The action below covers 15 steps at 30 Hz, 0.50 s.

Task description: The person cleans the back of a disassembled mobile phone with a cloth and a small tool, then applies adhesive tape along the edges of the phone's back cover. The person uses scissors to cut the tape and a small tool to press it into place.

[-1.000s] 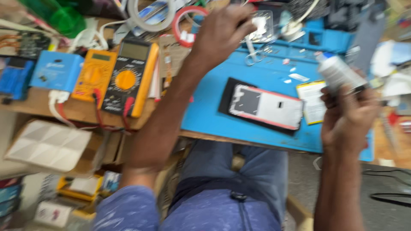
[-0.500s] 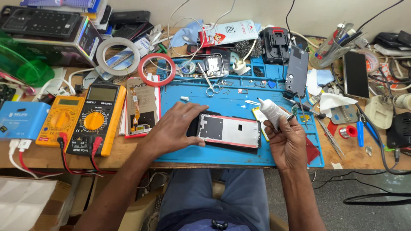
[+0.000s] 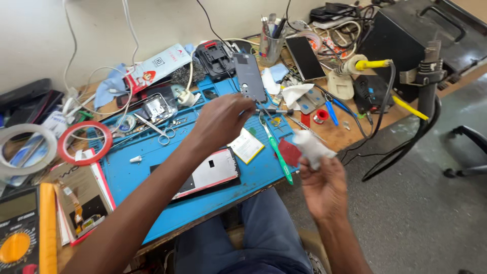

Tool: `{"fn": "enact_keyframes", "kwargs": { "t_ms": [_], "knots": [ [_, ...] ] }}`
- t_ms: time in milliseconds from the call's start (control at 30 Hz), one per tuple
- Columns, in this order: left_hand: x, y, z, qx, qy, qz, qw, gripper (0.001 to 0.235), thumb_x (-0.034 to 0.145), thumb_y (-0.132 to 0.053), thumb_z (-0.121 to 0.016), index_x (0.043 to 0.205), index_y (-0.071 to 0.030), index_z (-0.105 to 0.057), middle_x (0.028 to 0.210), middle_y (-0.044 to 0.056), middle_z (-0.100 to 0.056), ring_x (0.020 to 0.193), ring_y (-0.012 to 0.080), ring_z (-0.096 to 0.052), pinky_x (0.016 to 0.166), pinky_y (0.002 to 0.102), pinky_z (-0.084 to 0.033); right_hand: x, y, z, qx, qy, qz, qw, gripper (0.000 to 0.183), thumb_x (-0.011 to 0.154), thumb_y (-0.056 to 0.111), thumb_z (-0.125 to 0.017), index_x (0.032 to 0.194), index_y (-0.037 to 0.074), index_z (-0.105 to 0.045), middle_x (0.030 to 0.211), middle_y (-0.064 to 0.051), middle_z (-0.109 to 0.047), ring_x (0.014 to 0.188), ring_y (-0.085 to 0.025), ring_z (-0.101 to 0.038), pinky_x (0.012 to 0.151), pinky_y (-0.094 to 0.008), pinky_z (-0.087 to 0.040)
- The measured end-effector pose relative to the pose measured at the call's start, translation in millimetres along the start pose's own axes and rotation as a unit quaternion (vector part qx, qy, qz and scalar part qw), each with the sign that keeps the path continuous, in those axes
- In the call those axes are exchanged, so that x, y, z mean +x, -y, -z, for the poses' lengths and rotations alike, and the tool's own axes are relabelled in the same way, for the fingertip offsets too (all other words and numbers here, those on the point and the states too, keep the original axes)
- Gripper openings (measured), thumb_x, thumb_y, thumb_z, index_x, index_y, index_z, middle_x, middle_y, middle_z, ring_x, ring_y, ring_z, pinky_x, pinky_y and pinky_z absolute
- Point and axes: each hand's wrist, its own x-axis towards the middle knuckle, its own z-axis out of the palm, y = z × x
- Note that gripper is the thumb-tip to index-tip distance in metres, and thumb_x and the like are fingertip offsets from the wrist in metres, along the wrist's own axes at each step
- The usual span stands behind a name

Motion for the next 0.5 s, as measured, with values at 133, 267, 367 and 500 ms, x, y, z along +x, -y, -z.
{"fn": "enact_keyframes", "kwargs": {
  "t_ms": [133, 267, 367, 500],
  "knots": [
    [62, 48, -43, 0.039, 0.013, 0.005, 0.999, 0.007, 0.085, -0.008, -0.068, 0.087, -0.009, -0.075, 0.086, 0.013, -0.073, 0.085, 0.0363, -0.07, 0.072, 0.05, -0.055, -11, 32, 20, 0.003, 0.003, 0.031, 1.0, 0.043, 0.105, 0.013, -0.064, 0.141, -0.007, -0.055, 0.127, -0.018, -0.067, 0.102, -0.023, -0.07, 0.088, -0.032, -0.059],
    [106, 66, -89, 0.043, 0.035, 0.0, 0.998, 0.006, 0.083, -0.01, -0.072, 0.086, -0.012, -0.076, 0.086, 0.012, -0.073, 0.087, 0.0353, -0.071, 0.071, 0.049, -0.055, -12, 36, 41, 0.016, -0.008, 0.031, 0.999, 0.044, 0.107, 0.014, -0.064, 0.143, -0.008, -0.052, 0.127, -0.02, -0.066, 0.103, -0.025, -0.07, 0.088, -0.033, -0.059],
    [132, 68, -135, 0.05, 0.024, -0.032, 0.998, 0.019, 0.079, -0.005, -0.069, 0.093, -0.015, -0.078, 0.09, 0.011, -0.073, 0.088, 0.0352, -0.071, 0.072, 0.049, -0.056, -7, 31, 46, 0.018, -0.02, 0.022, 0.999, 0.046, 0.104, 0.012, -0.064, 0.143, -0.009, -0.052, 0.127, -0.02, -0.066, 0.103, -0.024, -0.07, 0.087, -0.033, -0.059],
    [155, 80, -185, 0.072, 0.03, -0.045, 0.996, 0.02, 0.081, -0.004, -0.069, 0.09, -0.018, -0.081, 0.099, 0.013, -0.073, 0.091, 0.0352, -0.071, 0.073, 0.049, -0.057, 0, 32, 44, 0.012, -0.025, 0.022, 0.999, 0.045, 0.104, 0.012, -0.063, 0.143, -0.008, -0.051, 0.126, -0.02, -0.067, 0.102, -0.024, -0.07, 0.087, -0.034, -0.059]
  ]
}}
